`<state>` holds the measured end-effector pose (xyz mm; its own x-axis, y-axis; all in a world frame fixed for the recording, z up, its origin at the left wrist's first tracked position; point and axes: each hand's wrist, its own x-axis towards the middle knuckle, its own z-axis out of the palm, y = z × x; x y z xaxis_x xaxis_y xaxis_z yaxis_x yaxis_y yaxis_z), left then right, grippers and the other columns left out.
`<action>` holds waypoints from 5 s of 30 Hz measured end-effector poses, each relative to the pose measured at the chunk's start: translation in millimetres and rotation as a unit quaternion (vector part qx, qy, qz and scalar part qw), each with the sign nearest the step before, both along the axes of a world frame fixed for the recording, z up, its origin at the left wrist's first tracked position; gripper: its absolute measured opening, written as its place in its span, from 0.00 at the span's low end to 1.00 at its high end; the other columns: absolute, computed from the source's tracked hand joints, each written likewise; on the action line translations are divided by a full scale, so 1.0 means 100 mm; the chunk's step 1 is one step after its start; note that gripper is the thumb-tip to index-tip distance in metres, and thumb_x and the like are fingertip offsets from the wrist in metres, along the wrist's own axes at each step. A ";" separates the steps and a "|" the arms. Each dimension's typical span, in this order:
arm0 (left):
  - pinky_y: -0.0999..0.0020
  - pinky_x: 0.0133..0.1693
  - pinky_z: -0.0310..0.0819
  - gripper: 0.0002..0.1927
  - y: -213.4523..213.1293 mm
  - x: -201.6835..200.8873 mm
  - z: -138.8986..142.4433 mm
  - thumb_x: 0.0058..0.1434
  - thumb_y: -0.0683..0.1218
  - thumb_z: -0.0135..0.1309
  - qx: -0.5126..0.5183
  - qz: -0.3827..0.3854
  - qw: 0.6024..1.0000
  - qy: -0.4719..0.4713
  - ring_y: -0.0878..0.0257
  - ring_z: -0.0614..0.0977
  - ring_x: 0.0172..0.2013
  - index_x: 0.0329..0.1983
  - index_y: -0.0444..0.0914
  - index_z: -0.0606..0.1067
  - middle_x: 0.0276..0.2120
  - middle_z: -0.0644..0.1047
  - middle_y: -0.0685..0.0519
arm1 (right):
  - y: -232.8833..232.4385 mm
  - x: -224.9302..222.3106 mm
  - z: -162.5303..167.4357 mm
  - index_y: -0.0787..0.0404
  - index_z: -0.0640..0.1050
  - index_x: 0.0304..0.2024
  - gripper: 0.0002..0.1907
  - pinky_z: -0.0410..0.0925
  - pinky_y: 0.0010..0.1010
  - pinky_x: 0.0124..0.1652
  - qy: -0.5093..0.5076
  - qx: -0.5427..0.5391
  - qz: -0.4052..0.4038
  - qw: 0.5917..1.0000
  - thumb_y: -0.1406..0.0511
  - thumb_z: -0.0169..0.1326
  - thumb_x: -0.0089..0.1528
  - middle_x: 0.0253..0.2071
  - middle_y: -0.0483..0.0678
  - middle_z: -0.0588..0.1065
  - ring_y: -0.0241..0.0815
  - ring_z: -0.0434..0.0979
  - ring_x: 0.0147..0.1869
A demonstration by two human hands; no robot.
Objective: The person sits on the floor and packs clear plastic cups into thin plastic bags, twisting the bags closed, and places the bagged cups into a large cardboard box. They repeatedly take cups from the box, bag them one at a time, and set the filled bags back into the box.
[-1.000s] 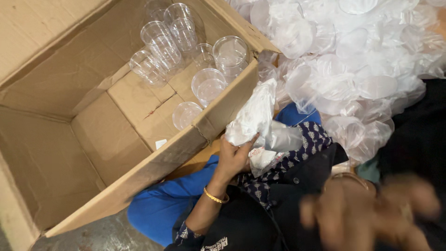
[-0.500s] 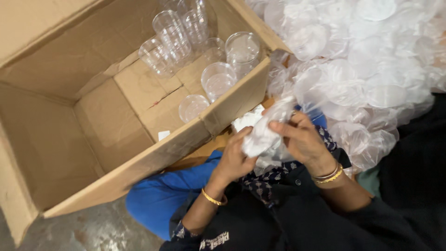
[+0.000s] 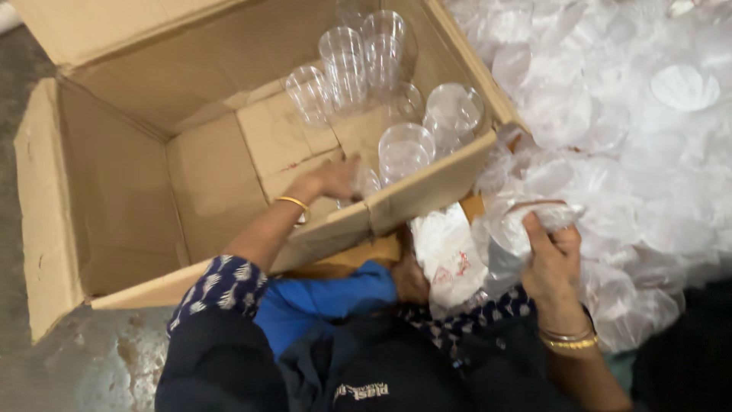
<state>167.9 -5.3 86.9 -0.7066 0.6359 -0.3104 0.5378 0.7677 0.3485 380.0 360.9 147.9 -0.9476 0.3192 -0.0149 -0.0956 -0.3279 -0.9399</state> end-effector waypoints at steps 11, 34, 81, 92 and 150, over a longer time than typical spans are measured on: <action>0.40 0.61 0.61 0.54 -0.06 0.25 -0.01 0.49 0.59 0.68 0.025 -0.035 0.999 0.011 0.25 0.59 0.64 0.76 0.53 0.54 0.69 0.52 0.30 | 0.16 -0.23 -0.76 0.65 0.80 0.39 0.04 0.63 0.23 0.33 -0.076 0.092 0.090 0.989 0.69 0.61 0.67 0.32 0.44 0.77 0.30 0.71 0.33; 0.47 0.65 0.62 0.62 -0.09 -0.03 0.76 0.37 0.57 0.75 0.005 0.093 0.994 0.056 0.35 0.64 0.64 0.72 0.43 0.52 0.65 0.59 0.35 | -0.34 -0.74 -0.12 0.68 0.79 0.47 0.13 0.73 0.25 0.53 0.152 0.167 0.096 0.970 0.69 0.58 0.61 0.54 0.52 0.70 0.38 0.75 0.55; 0.77 0.30 0.66 0.12 0.97 1.59 1.11 0.61 0.35 0.56 0.774 0.158 0.496 -0.360 0.70 0.74 0.27 0.44 0.40 0.69 0.28 0.75 0.56 | -0.31 -0.38 -0.10 0.66 0.78 0.44 0.13 0.72 0.32 0.45 -0.073 -0.225 0.240 0.941 0.63 0.52 0.62 0.39 0.49 0.80 0.40 0.79 0.42; 0.75 0.26 0.57 0.16 0.49 1.26 0.97 0.54 0.31 0.57 0.601 0.224 0.731 -0.233 0.73 0.67 0.26 0.41 0.37 0.68 0.28 0.69 0.58 | 0.29 -0.77 0.00 0.61 0.80 0.27 0.07 0.68 0.27 0.30 0.149 0.046 0.328 0.932 0.68 0.57 0.61 0.26 0.47 0.79 0.35 0.77 0.28; 0.54 0.47 0.74 0.39 1.32 1.60 1.42 0.46 0.74 0.62 0.232 -0.188 0.953 0.057 0.36 0.76 0.52 0.56 0.51 0.81 0.56 0.70 0.30 | -0.36 -0.59 0.74 0.65 0.78 0.36 0.13 0.72 0.38 0.33 0.335 0.507 0.052 0.792 0.76 0.53 0.48 0.30 0.52 0.78 0.52 0.80 0.30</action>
